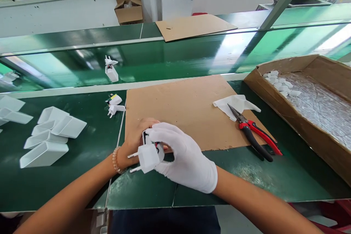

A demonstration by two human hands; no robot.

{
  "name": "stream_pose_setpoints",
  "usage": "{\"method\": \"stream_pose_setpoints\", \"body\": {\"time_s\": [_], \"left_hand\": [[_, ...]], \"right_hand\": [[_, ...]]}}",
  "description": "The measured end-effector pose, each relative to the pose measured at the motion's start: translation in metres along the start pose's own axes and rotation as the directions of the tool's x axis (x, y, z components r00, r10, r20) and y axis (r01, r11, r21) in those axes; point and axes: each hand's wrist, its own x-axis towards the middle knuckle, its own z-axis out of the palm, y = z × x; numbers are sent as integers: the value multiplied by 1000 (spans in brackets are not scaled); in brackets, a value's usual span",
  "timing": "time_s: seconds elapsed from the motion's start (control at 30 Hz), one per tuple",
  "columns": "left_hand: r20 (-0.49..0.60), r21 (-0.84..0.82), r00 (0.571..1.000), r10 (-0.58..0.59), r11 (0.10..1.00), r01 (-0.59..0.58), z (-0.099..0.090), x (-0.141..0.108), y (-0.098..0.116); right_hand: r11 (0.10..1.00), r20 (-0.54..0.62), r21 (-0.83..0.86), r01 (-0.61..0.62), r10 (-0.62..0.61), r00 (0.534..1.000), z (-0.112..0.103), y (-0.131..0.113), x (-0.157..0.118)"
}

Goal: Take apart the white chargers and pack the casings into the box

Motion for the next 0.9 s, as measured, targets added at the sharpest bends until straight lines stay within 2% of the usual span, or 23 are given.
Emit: {"method": "stream_pose_setpoints", "body": {"time_s": [0.13, 0.27, 0.5, 0.6, 0.73, 0.9], "left_hand": [[-28, 3, 999, 41, 999, -41, 2, -1, -2], [-6, -8, 1000, 1, 1000, -1, 1, -1, -3], [19, -9, 998, 55, 998, -55, -4, 4, 0], [-1, -3, 998, 67, 998, -67, -3, 4, 2], [-66, 22, 986, 153, 988, -152, 0, 0, 2], [-51, 102, 959, 277, 957, -271, -3, -2, 2]], "right_hand": [[1000, -9, 8, 14, -14, 1000, 0, 1, 0], [999, 15, -34, 30, -29, 999, -1, 2, 0], [996, -2, -8, 92, -92, 996, 0, 6, 0], [992, 37, -2, 125, -125, 992, -5, 4, 3], [979, 134, -29, 200, -195, 972, -13, -1, 4], [953, 221, -43, 300, -284, 933, -17, -1, -1]]}}
